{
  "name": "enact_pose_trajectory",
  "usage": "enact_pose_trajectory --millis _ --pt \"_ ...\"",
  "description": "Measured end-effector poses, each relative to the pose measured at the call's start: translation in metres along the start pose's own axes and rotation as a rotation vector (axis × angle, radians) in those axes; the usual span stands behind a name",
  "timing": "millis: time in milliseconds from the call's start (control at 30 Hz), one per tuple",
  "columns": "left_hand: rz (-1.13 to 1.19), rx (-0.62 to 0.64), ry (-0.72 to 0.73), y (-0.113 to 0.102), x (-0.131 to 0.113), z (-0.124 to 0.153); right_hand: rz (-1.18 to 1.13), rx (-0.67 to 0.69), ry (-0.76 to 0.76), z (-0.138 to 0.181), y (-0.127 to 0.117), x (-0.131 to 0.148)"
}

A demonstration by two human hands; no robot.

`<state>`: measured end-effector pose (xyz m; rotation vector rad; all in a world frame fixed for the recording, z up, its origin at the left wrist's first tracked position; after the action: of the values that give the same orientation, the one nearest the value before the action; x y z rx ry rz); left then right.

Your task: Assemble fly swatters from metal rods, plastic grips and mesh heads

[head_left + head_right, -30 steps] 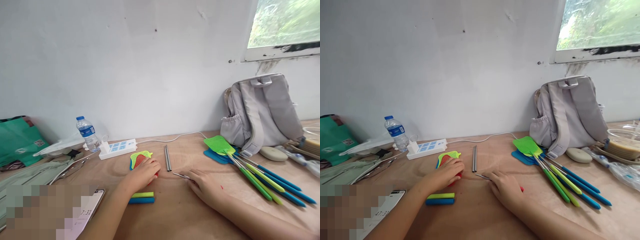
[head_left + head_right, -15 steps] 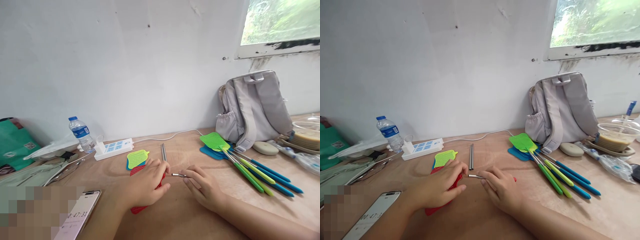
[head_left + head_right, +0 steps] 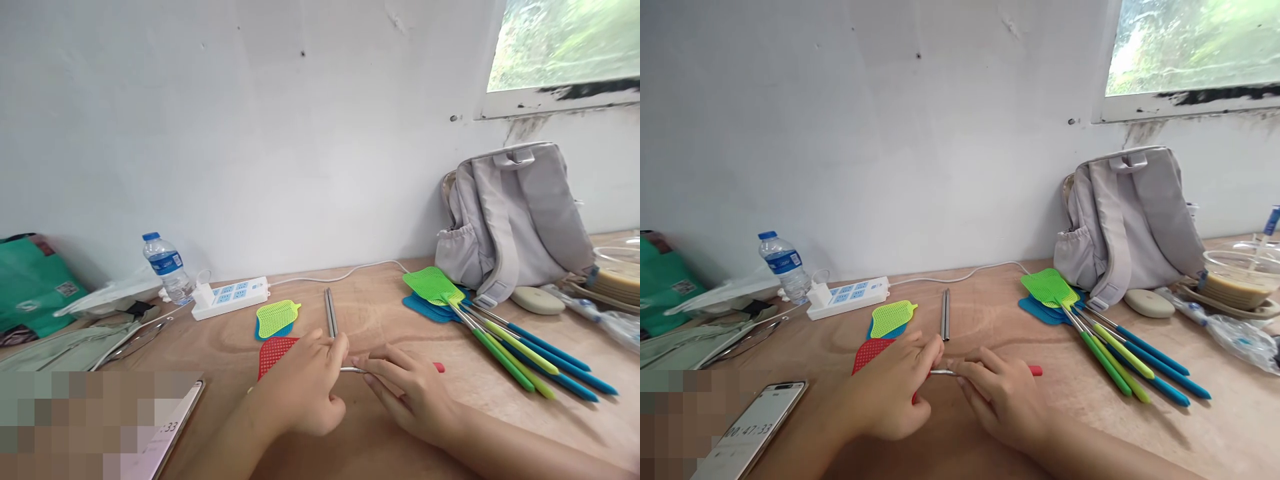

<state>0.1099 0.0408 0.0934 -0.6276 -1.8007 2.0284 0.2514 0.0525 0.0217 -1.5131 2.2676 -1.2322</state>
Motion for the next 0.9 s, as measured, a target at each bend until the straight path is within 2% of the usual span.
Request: enact_pose_trajectory --millis 267,433,533,733,800,900 --pt "-0.153 0.007 0.024 0.012 -0.009 -0.007 0.157 0.009 -0.063 -0.002 -0.009 0.013" --pt "-0.056 -0.053 0.011 0.015 -0.012 -0.010 0.316 0.014 -0.096 -0.007 -0.017 0.025" --pt "-0.004 -0.069 0.019 0.015 -0.014 -0.010 0.334 -0.007 -0.135 -0.010 -0.020 0.033" --pt "0.051 -0.091 0.056 0.016 -0.020 -0.009 0.349 -0.089 -0.100 -0.012 -0.027 0.040" --pt "0.070 -0.157 0.081 0.012 -0.021 -0.008 0.343 -0.086 -0.114 -0.014 -0.029 0.038" --pt "0.043 -0.421 0.066 -0.005 -0.010 -0.003 0.331 -0.081 -0.089 -0.019 -0.035 0.028"
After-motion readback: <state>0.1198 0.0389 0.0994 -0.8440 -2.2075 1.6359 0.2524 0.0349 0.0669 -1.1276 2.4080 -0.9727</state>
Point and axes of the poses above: each hand's wrist, its own z-axis away from the middle knuckle, its own y-axis out of the palm, x = y × z, the point moved 4 cm from there along -z, towards the middle knuckle, and after that the axes turned 2 degrees about z, right-handed, at the moved point
